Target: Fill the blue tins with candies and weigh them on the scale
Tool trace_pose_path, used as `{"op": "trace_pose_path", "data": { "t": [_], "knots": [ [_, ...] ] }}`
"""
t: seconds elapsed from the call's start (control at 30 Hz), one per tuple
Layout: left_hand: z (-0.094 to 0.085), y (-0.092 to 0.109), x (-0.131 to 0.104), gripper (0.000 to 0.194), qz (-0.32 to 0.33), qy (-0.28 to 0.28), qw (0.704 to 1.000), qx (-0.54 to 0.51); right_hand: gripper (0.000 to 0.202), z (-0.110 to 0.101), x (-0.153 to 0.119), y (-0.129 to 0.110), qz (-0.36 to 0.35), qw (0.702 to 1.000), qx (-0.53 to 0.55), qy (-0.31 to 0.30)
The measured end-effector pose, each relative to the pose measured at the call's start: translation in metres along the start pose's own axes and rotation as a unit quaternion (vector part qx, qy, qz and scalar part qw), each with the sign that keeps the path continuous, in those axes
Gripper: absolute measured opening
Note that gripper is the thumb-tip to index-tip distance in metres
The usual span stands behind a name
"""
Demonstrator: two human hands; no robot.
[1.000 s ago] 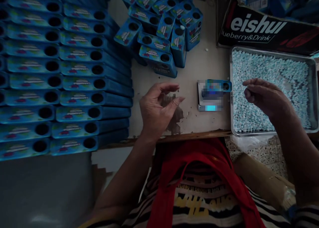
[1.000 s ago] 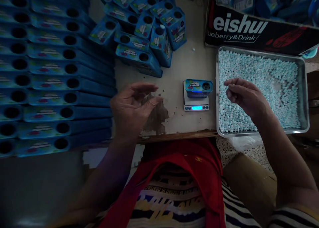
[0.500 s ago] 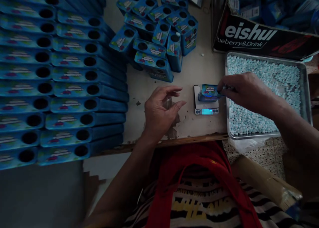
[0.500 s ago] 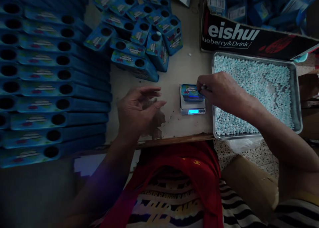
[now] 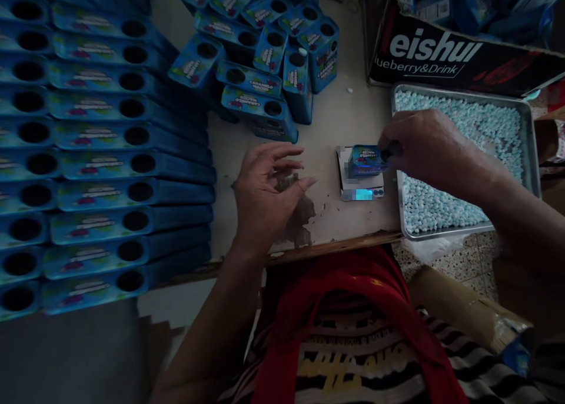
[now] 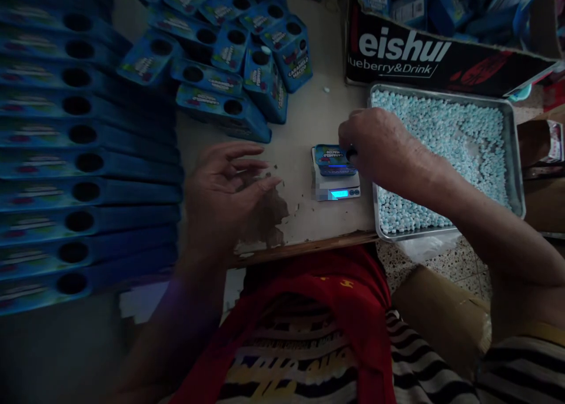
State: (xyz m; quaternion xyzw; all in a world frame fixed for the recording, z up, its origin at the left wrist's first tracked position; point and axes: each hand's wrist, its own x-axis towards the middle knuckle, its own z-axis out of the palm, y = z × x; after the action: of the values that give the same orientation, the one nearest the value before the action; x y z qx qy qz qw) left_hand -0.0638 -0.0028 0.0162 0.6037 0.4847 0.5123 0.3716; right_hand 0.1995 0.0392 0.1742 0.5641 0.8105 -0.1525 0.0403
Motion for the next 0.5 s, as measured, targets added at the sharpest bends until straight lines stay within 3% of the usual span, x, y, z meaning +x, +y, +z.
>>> {"op": "trace_pose_path", "data": {
  "t": [0.1, 0.2, 0.27, 0.37, 0.4, 0.5],
  "knots": [
    [-0.002, 0.003, -0.001, 0.047, -0.01, -0.01, 1.0, 0.012, 0.018, -0.005, -0.007, 0.013, -0.01, 0.998, 0.025, 0.049],
    [-0.005, 0.003, -0.002, 0.045, -0.009, -0.007, 0.999, 0.03, 0.014, 0.001, -0.029, 0.047, 0.047, 0.996, 0.007, 0.079],
    [-0.008, 0.0, -0.002, 0.044, -0.001, 0.0, 0.999, 0.034, 0.009, 0.021, -0.051, 0.075, 0.09, 0.995, -0.007, 0.047],
    [-0.008, -0.002, -0.001, 0.041, -0.005, -0.004, 0.999, 0.038, 0.051, 0.07, -0.087, 0.108, 0.056, 0.998, -0.01, -0.013],
    [-0.007, -0.001, -0.001, 0.04, -0.012, -0.008, 0.999, 0.042, 0.056, 0.087, -0.096, 0.113, 0.05, 0.998, -0.028, -0.012],
    [-0.001, 0.008, -0.001, 0.036, -0.022, -0.019, 0.998, 0.058, 0.038, 0.118, -0.115, 0.119, 0.059, 0.997, -0.051, 0.011]
  ]
}}
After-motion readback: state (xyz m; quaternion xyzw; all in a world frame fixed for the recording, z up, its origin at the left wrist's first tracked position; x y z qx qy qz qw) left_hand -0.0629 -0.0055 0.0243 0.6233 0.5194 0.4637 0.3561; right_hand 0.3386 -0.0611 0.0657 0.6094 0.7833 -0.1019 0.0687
